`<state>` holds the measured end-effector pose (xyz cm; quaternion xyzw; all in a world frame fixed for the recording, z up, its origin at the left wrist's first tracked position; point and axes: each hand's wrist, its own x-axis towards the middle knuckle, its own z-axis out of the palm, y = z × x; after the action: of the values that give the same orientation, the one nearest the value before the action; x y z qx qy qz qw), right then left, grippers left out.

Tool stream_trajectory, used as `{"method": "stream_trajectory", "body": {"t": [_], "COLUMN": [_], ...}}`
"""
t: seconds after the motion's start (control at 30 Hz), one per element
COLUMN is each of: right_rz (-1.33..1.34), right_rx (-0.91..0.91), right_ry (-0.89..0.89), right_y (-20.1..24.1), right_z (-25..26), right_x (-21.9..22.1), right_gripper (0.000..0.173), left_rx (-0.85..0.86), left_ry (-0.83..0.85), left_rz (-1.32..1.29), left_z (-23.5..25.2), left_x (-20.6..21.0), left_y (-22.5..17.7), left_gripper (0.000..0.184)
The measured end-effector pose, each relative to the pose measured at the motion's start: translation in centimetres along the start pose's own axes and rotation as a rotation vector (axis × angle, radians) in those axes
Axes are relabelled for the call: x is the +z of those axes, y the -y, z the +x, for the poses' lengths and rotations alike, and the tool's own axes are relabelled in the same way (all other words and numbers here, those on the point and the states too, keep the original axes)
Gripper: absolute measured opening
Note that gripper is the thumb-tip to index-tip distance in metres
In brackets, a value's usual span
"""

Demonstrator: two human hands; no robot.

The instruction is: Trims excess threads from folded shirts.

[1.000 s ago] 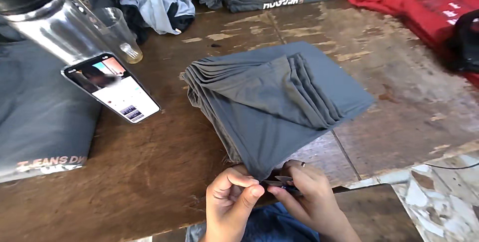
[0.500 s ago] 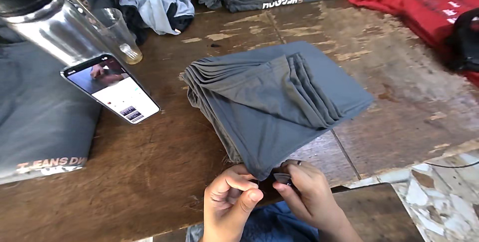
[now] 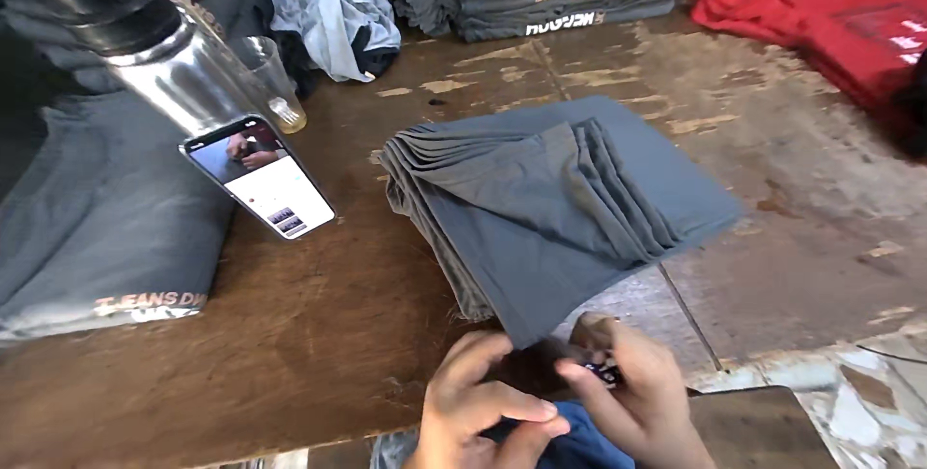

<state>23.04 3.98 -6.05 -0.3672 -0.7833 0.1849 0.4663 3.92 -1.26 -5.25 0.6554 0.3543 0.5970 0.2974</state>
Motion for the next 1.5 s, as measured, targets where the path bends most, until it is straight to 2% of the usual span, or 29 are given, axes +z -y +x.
{"method": "stream_trajectory", "body": {"t": [0.07,0.13,0.23,0.33,0.43,0.5,0.63,0.7,0.77,0.83,1.1,1.2,1.37,1.43,1.5], "right_rz": [0.143,0.236,0.249,0.197,0.256,0.355,0.677,0.847,0.899,0.884,0.834,0.812,0.557,0.546,0.691], "right_rx": [0.0,0.019,0.06,0.084,0.083,0.099,0.145,0.194,0.221,0.215,0.199,0.184,0.112,0.13,0.193], "right_ry": [-0.066,-0.068,0.085,0.149,0.032,-0.076,-0.187,-0.21,-0.209,-0.202,-0.209,-0.21,-0.111,0.032,0.248], "right_y": [0.5,1.1,1.0,0.2,-0.1,0.1,0.4,0.5,0.6,0.6,0.3,0.3,0.9,1.2,1.2], "right_z": [1.1,2.4,4.3,4.9,4.2,3.9,3.6,3.3,3.0,2.8,2.7,2.6,2.0,1.0,-0.3], "right_x": [0.2,0.6,1.4,1.8,2.5,2.9,3.6,4.1,4.5,4.7,4.6,4.7,3.5,2.4,1.5], "right_gripper": [0.036,0.033,0.036,0.027,0.02,0.02,0.019,0.018,0.017,0.017,0.016,0.016,0.008,0.015,0.023], "left_rx": [0.093,0.167,0.228,0.281,0.269,0.222,0.015,-0.128,-0.19,-0.162,-0.04,-0.022,-0.096,-0.161,-0.195], "left_ry": [0.031,0.078,0.128,0.13,0.066,-0.039,-0.245,-0.275,-0.237,-0.208,-0.17,-0.155,-0.194,-0.211,-0.22], "left_rz": [0.332,0.527,0.61,0.666,0.57,0.419,0.086,-0.134,-0.254,-0.217,0.017,0.088,-0.053,-0.17,-0.261], "left_z": [-0.1,-0.1,0.2,0.5,0.7,0.8,0.7,0.7,0.8,0.9,1.2,0.8,0.6,0.6,0.6], "left_x": [0.2,0.3,0.3,-0.4,-0.7,-0.6,0.5,0.8,0.9,1.1,-0.1,-0.5,-0.3,-0.4,-0.6], "left_y": [0.0,0.1,0.5,1.4,2.4,3.1,3.6,3.3,3.1,3.4,2.7,2.3,2.3,2.0,1.8], "left_gripper": [0.01,0.009,0.012,0.013,0.01,0.006,0.003,0.011,0.033,0.046,0.009,0.004,0.009,0.013,0.015]}}
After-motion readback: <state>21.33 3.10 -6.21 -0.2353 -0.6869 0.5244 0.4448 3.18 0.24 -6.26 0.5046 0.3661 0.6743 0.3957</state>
